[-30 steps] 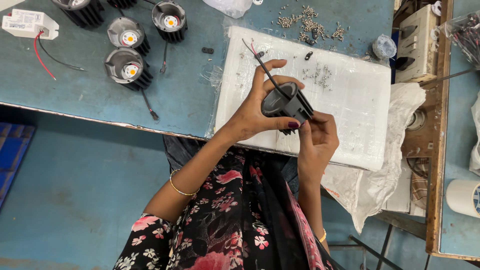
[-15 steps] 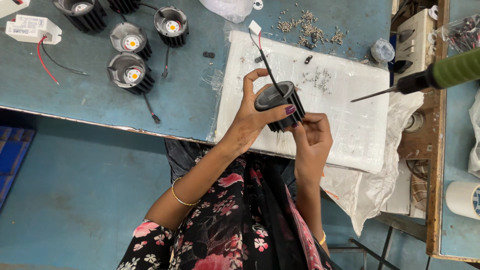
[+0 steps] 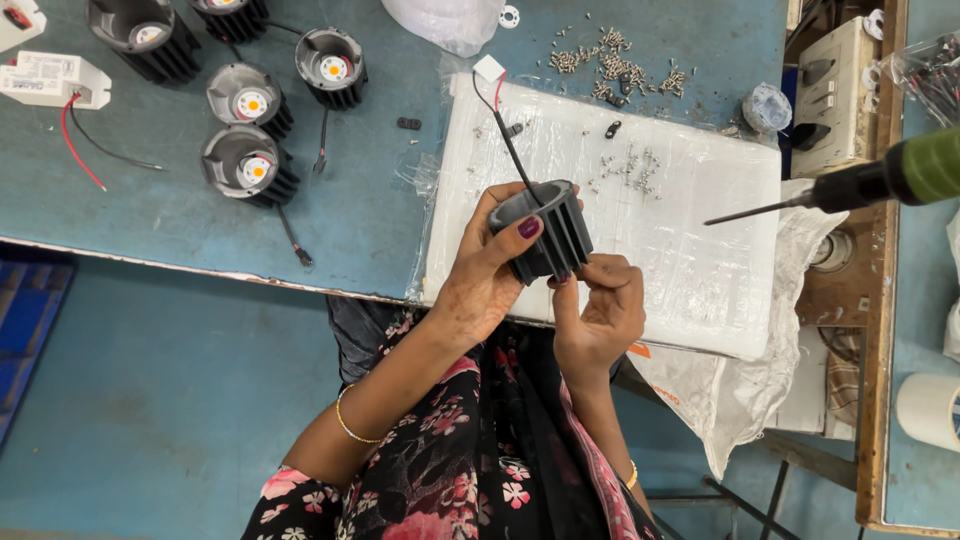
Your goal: The person assembles LED downlight fixtures at a workbench. They pick small screws from the table, position a black finned heat-sink housing onto an LED COB module, and drive the screws in using a green electric screwdriver, then set the finished unit aside and start the next one.
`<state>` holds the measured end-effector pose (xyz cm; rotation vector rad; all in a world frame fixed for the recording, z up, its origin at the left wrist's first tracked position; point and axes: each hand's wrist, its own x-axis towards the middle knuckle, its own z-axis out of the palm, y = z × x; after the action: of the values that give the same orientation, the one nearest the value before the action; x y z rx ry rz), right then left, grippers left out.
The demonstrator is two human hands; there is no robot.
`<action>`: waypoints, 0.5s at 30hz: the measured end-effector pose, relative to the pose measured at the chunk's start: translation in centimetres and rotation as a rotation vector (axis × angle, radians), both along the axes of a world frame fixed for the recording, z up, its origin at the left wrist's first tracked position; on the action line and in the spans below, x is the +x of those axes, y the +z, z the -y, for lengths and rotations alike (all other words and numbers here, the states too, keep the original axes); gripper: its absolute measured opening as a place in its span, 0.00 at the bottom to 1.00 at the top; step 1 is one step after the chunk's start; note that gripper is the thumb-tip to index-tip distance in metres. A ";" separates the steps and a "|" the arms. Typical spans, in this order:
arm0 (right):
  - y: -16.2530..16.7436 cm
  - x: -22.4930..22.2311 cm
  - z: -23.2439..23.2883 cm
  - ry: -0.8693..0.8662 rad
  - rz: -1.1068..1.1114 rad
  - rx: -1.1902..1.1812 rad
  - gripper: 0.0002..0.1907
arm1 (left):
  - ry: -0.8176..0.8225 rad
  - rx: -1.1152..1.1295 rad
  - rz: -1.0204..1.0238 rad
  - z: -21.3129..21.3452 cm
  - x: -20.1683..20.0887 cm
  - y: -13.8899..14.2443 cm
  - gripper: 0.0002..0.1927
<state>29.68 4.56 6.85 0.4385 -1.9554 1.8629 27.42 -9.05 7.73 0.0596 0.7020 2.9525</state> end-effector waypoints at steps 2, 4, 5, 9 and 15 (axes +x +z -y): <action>0.8 0.0 -0.6 0.092 0.246 -0.175 0.08 | -0.007 -0.022 -0.071 0.2 -0.3 0.3 0.33; 1.7 0.0 -1.5 0.205 0.411 -0.265 0.07 | -0.075 -0.028 -0.141 1.0 -0.7 0.5 0.33; 2.2 -0.1 -2.0 0.272 0.453 -0.268 0.06 | -0.110 -0.032 -0.179 1.4 -1.0 0.5 0.34; 3.3 0.7 -2.6 0.233 0.535 -0.073 0.08 | -0.180 -0.108 -0.151 1.4 -1.4 0.2 0.36; 2.5 1.1 -2.8 0.193 0.612 -0.115 0.08 | -0.145 -0.251 -0.072 0.1 -0.7 -0.6 0.37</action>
<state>30.74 7.39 9.37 0.0106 -2.2141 2.4330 26.77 -9.19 7.17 0.1881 1.0248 2.7143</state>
